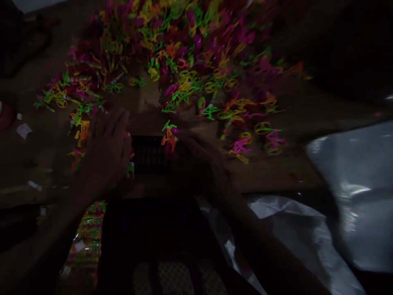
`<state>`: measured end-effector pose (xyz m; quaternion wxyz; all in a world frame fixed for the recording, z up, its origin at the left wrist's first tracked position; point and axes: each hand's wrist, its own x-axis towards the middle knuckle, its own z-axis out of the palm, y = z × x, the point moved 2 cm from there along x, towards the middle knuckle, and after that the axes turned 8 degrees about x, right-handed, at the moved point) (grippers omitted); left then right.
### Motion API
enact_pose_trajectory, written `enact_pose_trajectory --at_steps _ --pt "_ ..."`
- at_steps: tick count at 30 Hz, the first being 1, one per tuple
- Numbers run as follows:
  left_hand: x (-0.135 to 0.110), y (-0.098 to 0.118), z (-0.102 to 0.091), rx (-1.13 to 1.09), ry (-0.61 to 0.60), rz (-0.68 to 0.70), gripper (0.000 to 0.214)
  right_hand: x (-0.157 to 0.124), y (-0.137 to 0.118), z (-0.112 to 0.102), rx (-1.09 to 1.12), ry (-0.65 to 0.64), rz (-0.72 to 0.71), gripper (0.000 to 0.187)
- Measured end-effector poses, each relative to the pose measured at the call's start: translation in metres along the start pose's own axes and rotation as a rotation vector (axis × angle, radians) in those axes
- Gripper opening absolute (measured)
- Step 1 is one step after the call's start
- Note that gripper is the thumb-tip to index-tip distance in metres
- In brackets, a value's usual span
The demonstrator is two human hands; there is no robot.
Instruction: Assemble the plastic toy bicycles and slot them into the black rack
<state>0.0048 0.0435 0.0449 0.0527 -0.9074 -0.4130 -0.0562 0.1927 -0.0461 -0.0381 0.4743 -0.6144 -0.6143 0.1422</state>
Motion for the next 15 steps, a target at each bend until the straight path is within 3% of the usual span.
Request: enact_pose_trajectory --at_steps 7,15 --pt "-0.002 -0.002 0.004 -0.009 0.016 0.026 0.048 0.015 -0.016 0.038 0.258 0.012 0.027 0.025" --pt "-0.003 -0.001 0.005 -0.015 0.013 -0.001 0.049 0.034 -0.016 0.066 0.319 -0.022 0.130 0.023"
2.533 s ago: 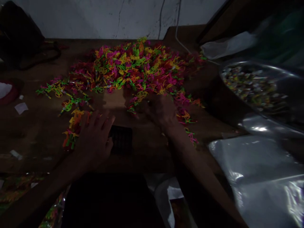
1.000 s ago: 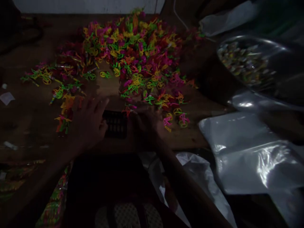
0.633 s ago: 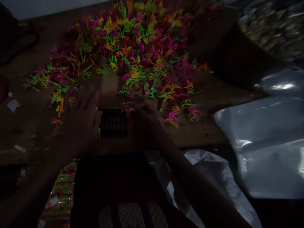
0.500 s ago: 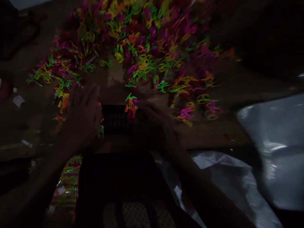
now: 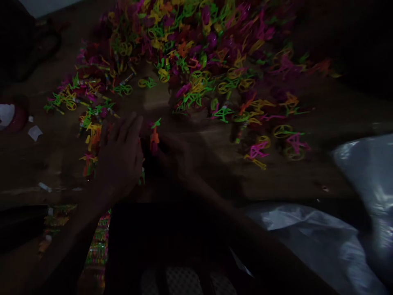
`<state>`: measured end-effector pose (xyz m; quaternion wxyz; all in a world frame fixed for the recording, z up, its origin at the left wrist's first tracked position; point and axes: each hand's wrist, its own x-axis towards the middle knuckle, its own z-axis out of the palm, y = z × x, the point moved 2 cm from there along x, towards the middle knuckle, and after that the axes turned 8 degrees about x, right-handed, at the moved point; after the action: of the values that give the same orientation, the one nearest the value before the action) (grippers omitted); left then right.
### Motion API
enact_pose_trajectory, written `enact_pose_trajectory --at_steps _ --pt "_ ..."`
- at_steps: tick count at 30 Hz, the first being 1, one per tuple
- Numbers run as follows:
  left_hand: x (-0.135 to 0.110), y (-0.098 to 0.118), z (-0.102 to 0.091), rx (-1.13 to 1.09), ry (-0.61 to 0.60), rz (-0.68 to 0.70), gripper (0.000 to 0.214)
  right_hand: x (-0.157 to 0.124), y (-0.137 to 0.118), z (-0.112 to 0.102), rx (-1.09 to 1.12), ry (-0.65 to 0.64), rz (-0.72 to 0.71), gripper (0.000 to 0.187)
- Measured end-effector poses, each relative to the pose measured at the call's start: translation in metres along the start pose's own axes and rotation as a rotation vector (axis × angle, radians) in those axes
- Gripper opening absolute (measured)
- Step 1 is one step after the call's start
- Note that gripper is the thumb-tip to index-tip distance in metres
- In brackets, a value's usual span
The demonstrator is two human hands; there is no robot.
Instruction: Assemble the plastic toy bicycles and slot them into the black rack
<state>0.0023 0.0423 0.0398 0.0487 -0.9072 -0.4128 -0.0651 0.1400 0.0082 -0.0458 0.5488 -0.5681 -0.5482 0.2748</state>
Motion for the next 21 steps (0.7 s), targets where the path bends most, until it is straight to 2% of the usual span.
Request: enact_pose_trajectory --at_steps 9,13,17,19,21 --pt "0.000 -0.004 0.000 -0.139 0.010 -0.029 0.049 0.006 0.000 0.010 -0.127 -0.056 -0.065 0.030" --pt "-0.004 -0.010 -0.018 -0.271 0.003 -0.020 0.049 0.006 -0.006 0.009 -0.154 -0.090 -0.073 0.027" --pt "0.007 -0.010 -0.033 -0.184 0.028 0.042 0.047 0.010 -0.009 0.008 -0.155 -0.155 -0.135 0.026" --pt "0.019 -0.009 -0.025 -0.129 -0.012 0.125 0.042 0.010 -0.010 0.010 -0.180 -0.169 -0.157 0.024" --pt "0.030 -0.008 -0.009 -0.108 -0.088 0.210 0.034 0.009 -0.009 0.011 -0.227 -0.164 -0.145 0.020"
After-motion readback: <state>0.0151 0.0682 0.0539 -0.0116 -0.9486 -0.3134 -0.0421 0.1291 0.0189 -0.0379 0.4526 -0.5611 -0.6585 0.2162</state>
